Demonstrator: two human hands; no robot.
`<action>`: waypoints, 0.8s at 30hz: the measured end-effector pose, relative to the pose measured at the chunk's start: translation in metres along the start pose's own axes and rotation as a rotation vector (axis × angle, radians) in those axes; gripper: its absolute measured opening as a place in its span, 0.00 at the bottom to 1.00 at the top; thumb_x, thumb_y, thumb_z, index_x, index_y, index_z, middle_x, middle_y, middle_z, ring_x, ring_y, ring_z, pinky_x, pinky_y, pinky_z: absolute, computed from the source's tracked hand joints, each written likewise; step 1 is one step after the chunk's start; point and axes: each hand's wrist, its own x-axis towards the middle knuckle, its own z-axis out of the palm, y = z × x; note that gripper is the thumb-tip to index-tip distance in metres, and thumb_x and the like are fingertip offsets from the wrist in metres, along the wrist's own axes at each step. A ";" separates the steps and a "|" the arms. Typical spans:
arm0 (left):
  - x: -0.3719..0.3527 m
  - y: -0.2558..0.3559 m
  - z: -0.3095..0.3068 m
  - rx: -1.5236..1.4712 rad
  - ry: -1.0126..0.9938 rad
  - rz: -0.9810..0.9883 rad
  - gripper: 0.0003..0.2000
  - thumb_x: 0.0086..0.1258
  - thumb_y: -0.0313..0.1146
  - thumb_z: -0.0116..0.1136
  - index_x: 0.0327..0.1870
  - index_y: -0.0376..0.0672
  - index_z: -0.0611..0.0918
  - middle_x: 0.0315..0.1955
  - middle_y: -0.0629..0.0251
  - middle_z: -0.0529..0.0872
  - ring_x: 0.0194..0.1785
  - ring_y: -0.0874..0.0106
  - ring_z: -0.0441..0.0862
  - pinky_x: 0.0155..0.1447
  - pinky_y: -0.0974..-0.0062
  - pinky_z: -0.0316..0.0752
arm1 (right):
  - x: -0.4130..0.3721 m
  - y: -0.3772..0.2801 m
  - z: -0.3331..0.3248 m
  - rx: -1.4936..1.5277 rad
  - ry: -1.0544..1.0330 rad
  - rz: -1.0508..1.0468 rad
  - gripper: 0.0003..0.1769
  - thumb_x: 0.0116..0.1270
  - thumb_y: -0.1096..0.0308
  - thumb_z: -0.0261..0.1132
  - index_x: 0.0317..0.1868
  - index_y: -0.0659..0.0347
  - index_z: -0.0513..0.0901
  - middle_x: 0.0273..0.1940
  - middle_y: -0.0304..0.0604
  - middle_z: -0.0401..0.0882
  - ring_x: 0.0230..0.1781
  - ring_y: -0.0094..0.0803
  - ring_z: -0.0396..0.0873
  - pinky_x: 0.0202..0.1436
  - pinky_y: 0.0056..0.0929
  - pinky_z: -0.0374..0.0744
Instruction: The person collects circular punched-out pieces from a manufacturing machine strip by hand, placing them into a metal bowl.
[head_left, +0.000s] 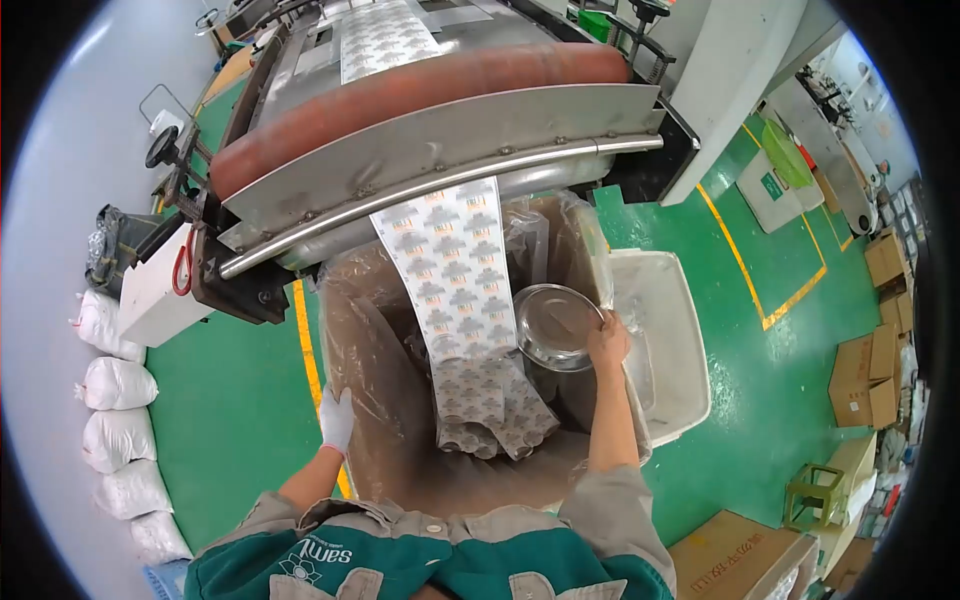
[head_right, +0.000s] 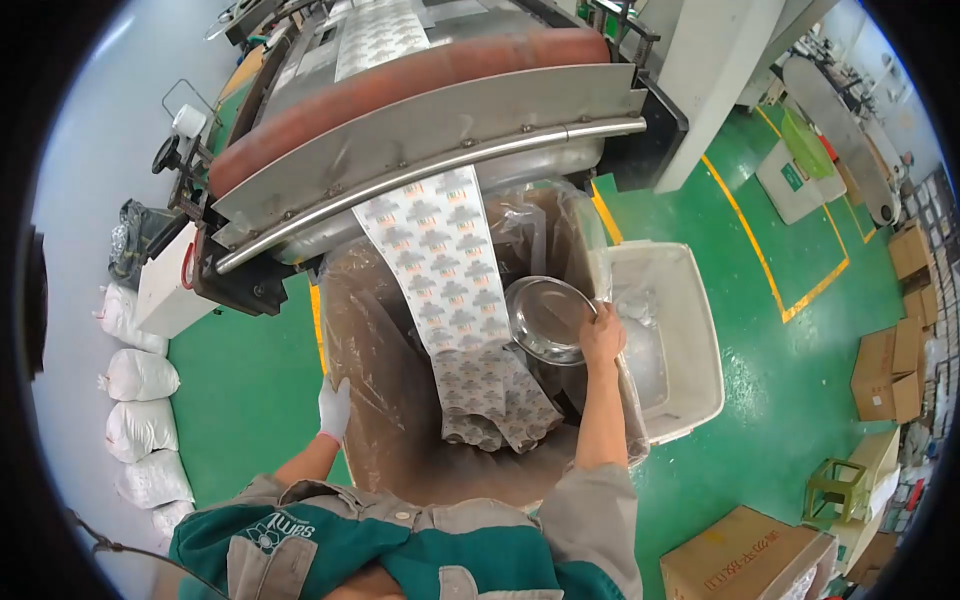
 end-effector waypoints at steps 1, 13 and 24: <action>-0.002 0.002 0.001 0.048 0.019 0.005 0.21 0.70 0.34 0.54 0.59 0.29 0.72 0.50 0.45 0.81 0.54 0.54 0.79 0.59 0.65 0.71 | 0.005 -0.006 -0.001 0.013 -0.009 0.021 0.14 0.66 0.55 0.61 0.44 0.54 0.84 0.47 0.44 0.82 0.45 0.49 0.80 0.48 0.43 0.76; -0.019 0.056 0.019 -0.066 0.005 0.023 0.22 0.66 0.36 0.54 0.59 0.32 0.73 0.50 0.41 0.80 0.57 0.47 0.75 0.60 0.61 0.70 | 0.066 0.046 0.017 -0.055 -0.034 -0.007 0.26 0.68 0.45 0.56 0.54 0.58 0.80 0.51 0.48 0.81 0.52 0.49 0.78 0.54 0.43 0.75; -0.022 0.055 0.028 0.047 0.050 0.021 0.19 0.64 0.35 0.54 0.52 0.31 0.75 0.44 0.41 0.81 0.50 0.46 0.78 0.55 0.56 0.72 | 0.046 0.050 0.008 -0.065 -0.079 -0.007 0.28 0.69 0.43 0.54 0.50 0.60 0.82 0.46 0.54 0.82 0.48 0.55 0.78 0.50 0.47 0.74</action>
